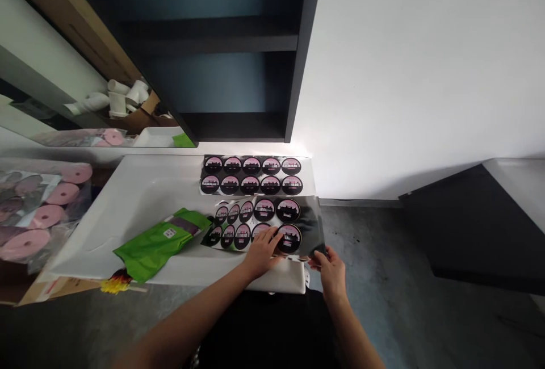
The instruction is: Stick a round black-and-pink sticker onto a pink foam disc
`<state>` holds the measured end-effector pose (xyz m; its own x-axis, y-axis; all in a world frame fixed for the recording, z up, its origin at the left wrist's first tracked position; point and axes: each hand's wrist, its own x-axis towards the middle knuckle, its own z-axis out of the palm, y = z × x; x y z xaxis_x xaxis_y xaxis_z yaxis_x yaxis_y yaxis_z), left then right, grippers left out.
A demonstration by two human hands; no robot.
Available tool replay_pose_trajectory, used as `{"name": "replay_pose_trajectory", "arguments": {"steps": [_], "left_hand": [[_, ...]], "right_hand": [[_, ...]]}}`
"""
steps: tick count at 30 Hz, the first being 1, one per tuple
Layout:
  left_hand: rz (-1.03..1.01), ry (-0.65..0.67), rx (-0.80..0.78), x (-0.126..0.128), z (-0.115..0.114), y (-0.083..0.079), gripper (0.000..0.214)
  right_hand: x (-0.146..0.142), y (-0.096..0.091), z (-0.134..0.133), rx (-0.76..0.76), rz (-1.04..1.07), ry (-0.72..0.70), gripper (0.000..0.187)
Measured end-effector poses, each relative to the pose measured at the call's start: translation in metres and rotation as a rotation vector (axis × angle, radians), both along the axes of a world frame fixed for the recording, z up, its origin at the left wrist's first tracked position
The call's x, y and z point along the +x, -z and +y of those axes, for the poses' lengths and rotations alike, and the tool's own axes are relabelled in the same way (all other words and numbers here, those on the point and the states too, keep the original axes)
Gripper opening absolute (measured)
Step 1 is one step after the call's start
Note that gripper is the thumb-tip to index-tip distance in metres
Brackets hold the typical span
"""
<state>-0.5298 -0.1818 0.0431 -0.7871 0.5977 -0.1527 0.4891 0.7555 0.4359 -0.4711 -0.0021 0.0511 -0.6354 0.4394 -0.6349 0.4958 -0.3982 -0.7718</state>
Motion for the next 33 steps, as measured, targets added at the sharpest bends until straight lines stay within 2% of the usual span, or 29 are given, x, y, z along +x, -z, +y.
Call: {"name": "replay_pose_trajectory", "arguments": {"steps": [5, 10, 17, 25, 29, 33], "left_hand": [[0.003, 0.039, -0.005, -0.002, 0.004, -0.001, 0.053], [0.008, 0.046, -0.011, -0.002, 0.003, 0.001, 0.061], [0.034, 0.04, -0.024, -0.005, 0.001, 0.002, 0.068], [0.076, 0.042, -0.032, 0.01, 0.0, 0.025, 0.049], [0.082, 0.058, -0.005, 0.015, 0.002, 0.029, 0.041], [0.065, 0.107, 0.055, 0.01, -0.002, 0.02, 0.034]], "right_hand": [[-0.007, 0.01, 0.003, -0.013, -0.057, 0.013, 0.027], [-0.014, 0.015, 0.006, -0.046, -0.051, -0.036, 0.024], [-0.014, 0.016, 0.003, 0.088, -0.015, -0.058, 0.037], [-0.007, 0.016, 0.006, 0.246, -0.073, -0.035, 0.044], [0.0, 0.017, 0.013, 0.223, -0.094, -0.064, 0.043], [0.005, 0.019, 0.018, 0.115, -0.089, -0.071, 0.045]]}}
